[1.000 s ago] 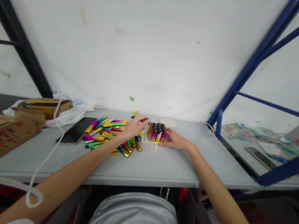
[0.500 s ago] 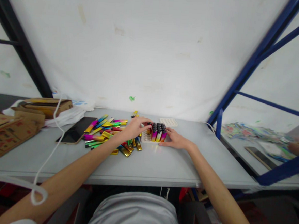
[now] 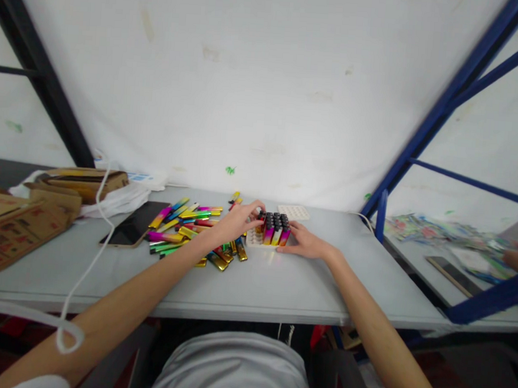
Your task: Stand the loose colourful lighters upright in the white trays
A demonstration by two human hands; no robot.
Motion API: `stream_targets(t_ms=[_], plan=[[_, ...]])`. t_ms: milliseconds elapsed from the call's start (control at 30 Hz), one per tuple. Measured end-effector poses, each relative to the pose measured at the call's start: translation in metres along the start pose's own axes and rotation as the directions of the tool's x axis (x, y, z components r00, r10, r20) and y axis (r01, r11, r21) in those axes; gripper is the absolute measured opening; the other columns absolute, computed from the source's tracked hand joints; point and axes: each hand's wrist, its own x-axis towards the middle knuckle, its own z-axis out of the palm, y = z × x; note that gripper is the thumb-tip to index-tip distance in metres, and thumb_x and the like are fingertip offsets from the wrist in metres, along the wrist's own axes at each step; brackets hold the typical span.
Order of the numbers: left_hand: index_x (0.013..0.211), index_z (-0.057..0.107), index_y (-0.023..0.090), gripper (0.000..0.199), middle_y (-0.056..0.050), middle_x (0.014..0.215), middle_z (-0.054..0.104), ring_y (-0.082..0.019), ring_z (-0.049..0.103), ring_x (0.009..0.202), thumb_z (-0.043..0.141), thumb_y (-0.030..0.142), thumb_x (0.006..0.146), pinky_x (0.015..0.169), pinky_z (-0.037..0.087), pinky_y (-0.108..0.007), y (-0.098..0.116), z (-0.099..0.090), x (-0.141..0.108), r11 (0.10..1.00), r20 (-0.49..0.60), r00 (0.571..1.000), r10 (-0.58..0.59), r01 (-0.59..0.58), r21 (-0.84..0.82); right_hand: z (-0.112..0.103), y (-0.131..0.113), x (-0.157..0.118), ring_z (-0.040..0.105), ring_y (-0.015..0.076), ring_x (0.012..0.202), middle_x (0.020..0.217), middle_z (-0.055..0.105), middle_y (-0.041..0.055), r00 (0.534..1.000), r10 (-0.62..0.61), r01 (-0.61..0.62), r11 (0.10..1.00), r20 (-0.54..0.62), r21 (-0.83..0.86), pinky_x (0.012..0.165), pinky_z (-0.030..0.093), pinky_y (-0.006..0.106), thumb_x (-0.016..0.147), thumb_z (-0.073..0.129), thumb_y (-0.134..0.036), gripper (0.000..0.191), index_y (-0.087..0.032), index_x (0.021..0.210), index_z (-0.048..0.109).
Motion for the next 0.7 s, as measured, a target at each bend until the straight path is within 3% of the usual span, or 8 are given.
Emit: stream_targets(t_ms=[167, 300, 400, 467, 533, 633, 700], plan=[[0.111, 0.064, 0.025, 0.020, -0.003, 0.088, 0.070, -0.022, 0.066, 0.086, 0.061, 0.035, 0.094, 0.085, 0.050, -0.035, 0.001, 0.002, -0.001, 0.990, 0.015, 0.997, 0.079, -0.080, 0.118, 0.000, 0.000, 0.000, 0.050, 0.0361, 0.135, 0.148, 0.052, 0.0190, 1.000, -0.016, 0.016, 1.000, 0.003, -0.009, 0.119, 0.038, 0.054, 0.085, 0.066, -0.072, 0.080, -0.015, 0.141, 0.057], [0.119, 0.064, 0.023, 0.032, -0.007, 0.096, 0.069, -0.023, 0.065, 0.090, 0.051, 0.044, 0.099, 0.087, 0.049, -0.035, 0.004, -0.016, 0.000, 0.971, -0.040, 0.994, 0.104, -0.093, 0.220, 0.000, -0.001, 0.001, 0.049, 0.0363, 0.136, 0.148, 0.051, 0.0193, 1.000, -0.008, 0.008, 1.000, 0.007, -0.005, 0.120, 0.037, 0.054, 0.085, 0.065, -0.072, 0.079, -0.015, 0.140, 0.059], [0.114, 0.065, 0.021, 0.031, -0.009, 0.097, 0.070, -0.023, 0.065, 0.088, 0.048, 0.042, 0.099, 0.088, 0.049, -0.034, -0.007, -0.043, 0.001, 0.932, -0.164, 0.986, -0.024, 0.081, 0.353, 0.000, 0.000, 0.000, 0.049, 0.0366, 0.136, 0.148, 0.050, 0.0211, 1.000, 0.003, -0.002, 1.000, 0.010, -0.010, 0.120, 0.037, 0.054, 0.085, 0.065, -0.074, 0.082, -0.012, 0.139, 0.059], [0.108, 0.068, 0.018, 0.028, -0.013, 0.101, 0.071, -0.027, 0.065, 0.096, 0.048, 0.035, 0.097, 0.092, 0.049, -0.038, -0.021, -0.066, -0.001, 0.822, -0.240, 0.957, -0.165, 0.268, 0.502, 0.000, 0.001, 0.000, 0.050, 0.0363, 0.136, 0.148, 0.050, 0.0211, 1.000, 0.008, -0.008, 1.000, 0.013, -0.011, 0.120, 0.037, 0.053, 0.084, 0.065, -0.074, 0.084, -0.012, 0.140, 0.058], [0.105, 0.069, 0.017, 0.024, -0.017, 0.109, 0.071, -0.032, 0.064, 0.107, 0.052, 0.029, 0.093, 0.094, 0.049, -0.043, -0.037, -0.090, -0.008, 0.655, -0.291, 0.892, -0.345, 0.451, 0.606, 0.001, 0.001, 0.000, 0.050, 0.0359, 0.136, 0.148, 0.050, 0.0200, 1.000, 0.007, -0.007, 1.000, 0.008, -0.009, 0.120, 0.037, 0.054, 0.084, 0.065, -0.074, 0.083, -0.014, 0.140, 0.058], [0.090, 0.068, 0.015, 0.018, -0.020, 0.103, 0.072, -0.038, 0.067, 0.105, 0.067, 0.031, 0.082, 0.088, 0.052, -0.045, -0.056, -0.122, -0.022, 0.439, -0.291, 0.681, -0.672, 0.683, 0.584, 0.001, 0.002, 0.000, 0.050, 0.0365, 0.136, 0.148, 0.050, 0.0202, 1.000, 0.008, -0.008, 1.000, 0.001, -0.016, 0.120, 0.037, 0.054, 0.084, 0.065, -0.074, 0.083, -0.014, 0.141, 0.057], [0.085, 0.065, 0.015, 0.024, -0.021, 0.102, 0.072, -0.041, 0.067, 0.105, 0.076, 0.034, 0.074, 0.085, 0.053, -0.048, -0.064, -0.139, -0.031, 0.362, -0.268, 0.569, -0.777, 0.753, 0.550, 0.001, 0.001, 0.000, 0.050, 0.0369, 0.136, 0.148, 0.051, 0.0211, 1.000, 0.012, -0.012, 1.000, 0.005, -0.025, 0.120, 0.037, 0.054, 0.084, 0.065, -0.075, 0.085, -0.013, 0.142, 0.057]])
